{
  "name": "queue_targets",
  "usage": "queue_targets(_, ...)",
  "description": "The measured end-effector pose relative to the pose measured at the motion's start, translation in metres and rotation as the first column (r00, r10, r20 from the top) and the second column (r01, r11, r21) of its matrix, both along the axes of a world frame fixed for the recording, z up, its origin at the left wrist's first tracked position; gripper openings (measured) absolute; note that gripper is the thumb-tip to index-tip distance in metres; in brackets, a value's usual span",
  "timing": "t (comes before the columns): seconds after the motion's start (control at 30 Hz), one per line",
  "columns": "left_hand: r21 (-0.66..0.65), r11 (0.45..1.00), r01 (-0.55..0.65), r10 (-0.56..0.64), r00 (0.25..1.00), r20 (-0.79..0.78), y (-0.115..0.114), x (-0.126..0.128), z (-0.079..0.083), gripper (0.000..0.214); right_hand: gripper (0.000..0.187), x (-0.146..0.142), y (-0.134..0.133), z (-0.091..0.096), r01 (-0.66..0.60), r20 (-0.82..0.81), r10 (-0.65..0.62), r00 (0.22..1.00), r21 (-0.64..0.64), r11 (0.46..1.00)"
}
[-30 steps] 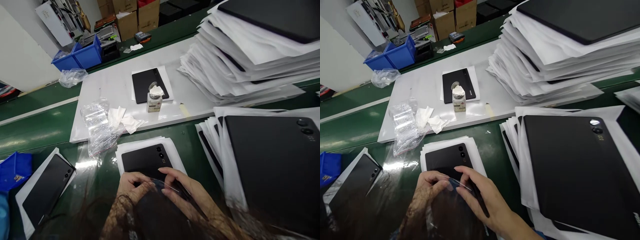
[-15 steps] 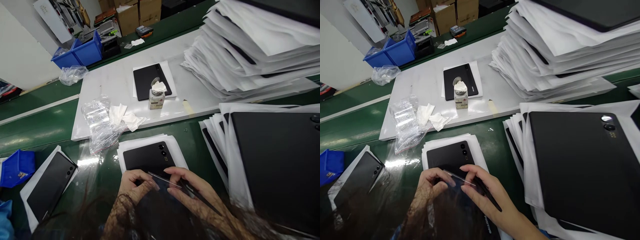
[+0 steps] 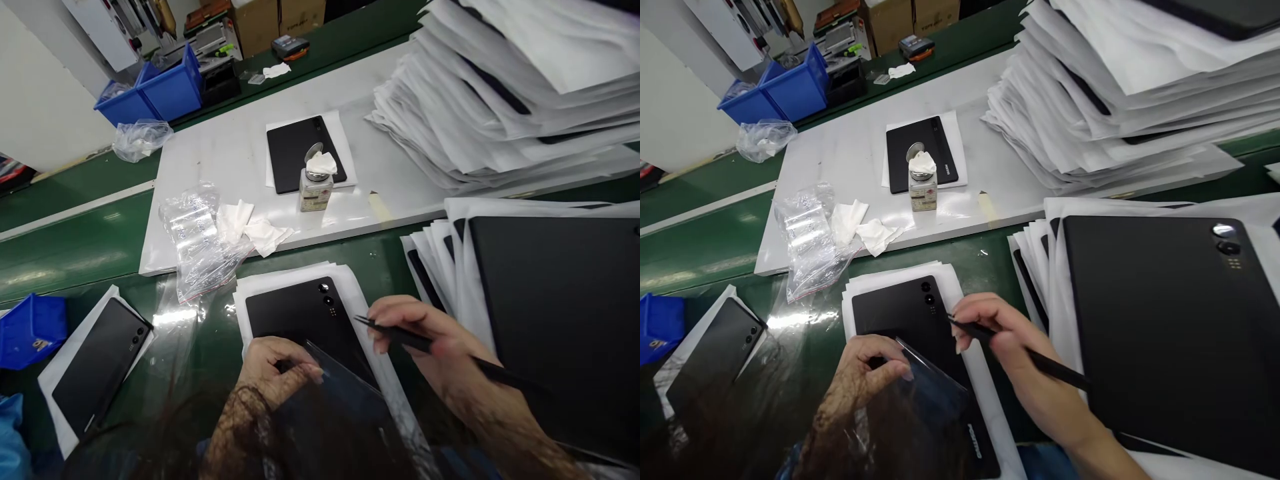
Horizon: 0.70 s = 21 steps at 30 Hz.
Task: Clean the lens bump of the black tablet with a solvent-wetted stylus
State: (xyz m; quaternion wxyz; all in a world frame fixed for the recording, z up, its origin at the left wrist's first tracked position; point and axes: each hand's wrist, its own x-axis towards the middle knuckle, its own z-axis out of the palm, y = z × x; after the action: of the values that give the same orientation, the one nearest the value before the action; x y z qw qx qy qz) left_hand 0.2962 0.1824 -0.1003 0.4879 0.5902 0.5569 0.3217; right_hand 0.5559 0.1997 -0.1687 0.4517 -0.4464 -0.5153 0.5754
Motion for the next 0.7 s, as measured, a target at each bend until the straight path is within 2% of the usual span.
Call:
queue_targets(0.07, 0.072, 0.997, -0.005, 0.011, 0.997, -0.081, -0.001, 0.001, 0.002, 0.012, 0.042, -0.006, 0.002, 0.005, -0.091, -0.078, 0.086, 0.993, -0.056, 0.994)
queue_targets(0.2, 0.155, 0.988, -0.006, 0.03, 0.987, -0.157, -0.002, 0.0, -0.001, 0.009, 0.039, -0.022, -0.003, 0.002, -0.156, -0.108, 0.147, 0.983, -0.076, 0.985)
queue_targets(0.33, 0.199, 0.979, 0.05, -0.009, 0.979, -0.202, 0.0, -0.002, -0.004, 0.006, 0.033, -0.032, -0.011, -0.002, -0.102, -0.098, 0.103, 0.99, 0.015, 0.995)
queue_targets(0.47, 0.221, 0.975, 0.028, 0.014, 0.983, -0.183, 0.0, 0.001, 0.003, 0.008, 0.03, -0.039, -0.011, 0.013, -0.005, -0.077, 0.012, 0.997, 0.087, 0.996)
queue_targets(0.6, 0.235, 0.972, 0.007, 0.037, 0.983, -0.182, -0.001, 0.004, 0.008, 0.007, 0.035, -0.043, -0.004, 0.027, 0.006, -0.031, -0.002, 1.0, 0.13, 0.991)
queue_targets(0.7, 0.237, 0.971, 0.013, 0.034, 0.98, -0.196, 0.0, 0.004, 0.005, 0.007, 0.037, -0.044, -0.004, 0.024, -0.01, -0.014, 0.012, 1.0, 0.141, 0.99)
